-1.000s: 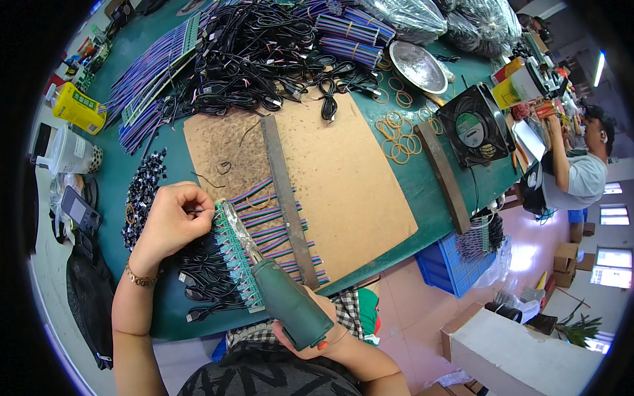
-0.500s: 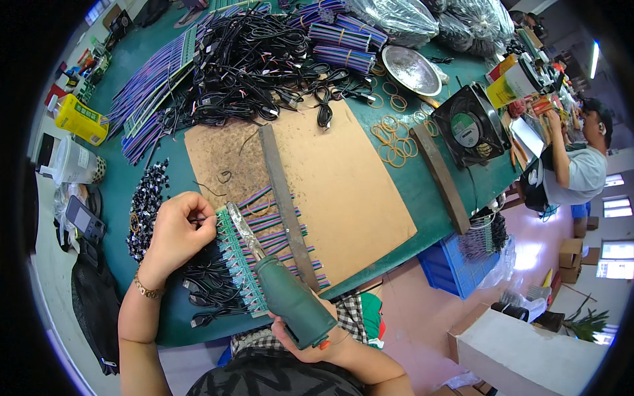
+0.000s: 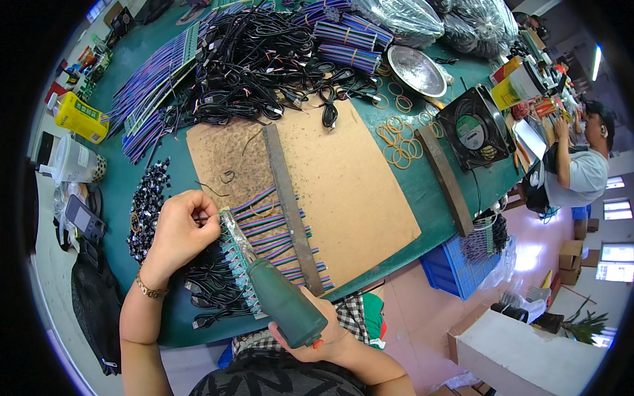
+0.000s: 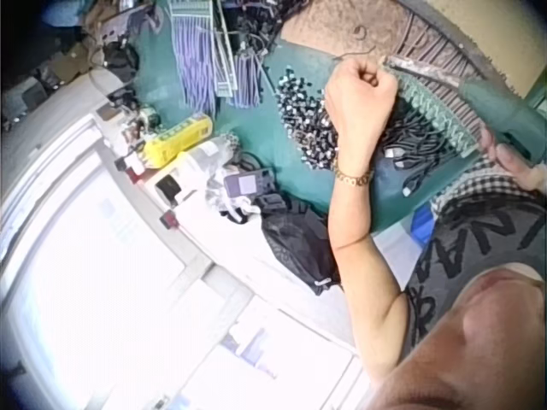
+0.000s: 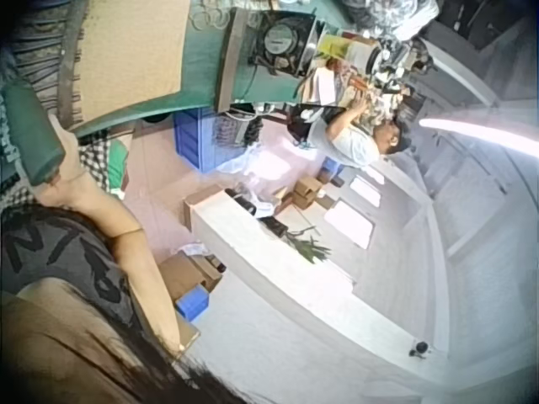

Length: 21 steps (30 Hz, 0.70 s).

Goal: The person solders ribbon cable connections onto circuit boards using a soldering gun, removes the completed board array, places a new array onto the workbench, and solders along the connection points with the soldering gun.

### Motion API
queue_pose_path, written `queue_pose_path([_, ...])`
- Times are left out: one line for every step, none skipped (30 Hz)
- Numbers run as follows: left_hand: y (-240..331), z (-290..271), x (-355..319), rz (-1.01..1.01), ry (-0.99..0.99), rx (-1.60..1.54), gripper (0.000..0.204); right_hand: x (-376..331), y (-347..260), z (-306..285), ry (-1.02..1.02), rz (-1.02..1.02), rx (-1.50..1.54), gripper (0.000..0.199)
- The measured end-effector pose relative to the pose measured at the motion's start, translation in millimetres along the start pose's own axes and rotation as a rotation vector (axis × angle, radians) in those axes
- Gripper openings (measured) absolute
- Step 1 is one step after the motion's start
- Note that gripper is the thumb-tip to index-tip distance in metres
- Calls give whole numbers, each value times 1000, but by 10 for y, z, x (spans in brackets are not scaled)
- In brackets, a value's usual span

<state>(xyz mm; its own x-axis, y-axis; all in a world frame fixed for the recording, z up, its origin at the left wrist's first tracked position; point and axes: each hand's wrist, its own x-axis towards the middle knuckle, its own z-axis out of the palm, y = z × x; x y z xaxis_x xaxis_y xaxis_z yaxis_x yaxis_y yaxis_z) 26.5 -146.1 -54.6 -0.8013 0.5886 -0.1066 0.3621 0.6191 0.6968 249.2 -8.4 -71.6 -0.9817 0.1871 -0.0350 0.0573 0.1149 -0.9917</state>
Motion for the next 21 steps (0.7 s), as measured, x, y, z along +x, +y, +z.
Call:
queue_pose_path([-2, -2, -1, 0, 0, -1, 7, -1, -7, 4, -7, 26, -5, 26])
queue_pose_path([-4, -4, -3, 7, 3, 6, 7, 2, -10, 4, -7, 27, -6, 26])
queue_pose_path([-6, 2, -2, 14, 5, 12, 7, 13, -9, -4, -12, -3, -33, 25])
queue_pose_path([-4, 4, -1, 14, 4, 10, 7, 26, -9, -12, -17, -32, -61, 24])
queue_pose_path([0, 3, -1, 11, 5, 8, 7, 50, -20, -19, -17, -30, -62, 24])
queue_pose_path([3, 4, 1, 8, 5, 6, 7, 80, -37, -25, -6, -95, -97, 24])
queue_pose_path([4, 6, 3, 8, 4, 5, 7, 93, -45, -31, 5, -160, -132, 24])
queue_pose_path([5, 10, 6, 1, 1, 3, 7, 88, -35, -39, 6, -158, -134, 24])
queue_pose_path([6, 9, 7, -5, 1, 1, 7, 82, -21, -45, -8, -177, -144, 24])
queue_pose_path([4, 10, 10, -3, 0, -1, 7, 75, -8, -51, -22, -196, -155, 25])
queue_pose_path([1, 13, 15, -1, 0, -7, 7, 43, 4, -44, -20, -195, -157, 25])
queue_pose_path([-3, 11, 14, -1, 3, -12, 7, -9, 14, -25, 7, -99, -55, 26])
queue_pose_path([-7, 10, 13, 1, 4, -14, 7, -45, 15, -14, 33, -2, 46, 26])
queue_pose_path([-9, 9, 13, 24, 6, -26, 6, -62, 0, -32, 35, -3, 43, 26])
queue_pose_path([-19, 13, 11, 44, 8, -36, 6, -82, -8, -65, 14, -1, 83, 30])
queue_pose_path([-24, 14, 12, 45, 9, -36, 6, -103, -23, -103, -7, 0, 123, 34])
queue_pose_path([-26, 13, 15, 37, 7, -39, 6, -124, -55, -146, -6, -1, 121, 34])
queue_pose_path([-24, 10, 18, 29, 4, -41, 6, -149, -107, -193, 29, 28, 132, 37])
queue_pose_path([-20, 5, 22, 31, 4, -40, 6, -167, -163, -219, 64, 57, 142, 41])
queue_pose_path([-16, -3, 26, 32, -2, -28, 6, -184, -219, -220, 104, 154, 269, 37])
queue_pose_path([-6, -5, 26, 36, -10, -21, 5, -222, -210, -234, 110, 151, 263, 37])
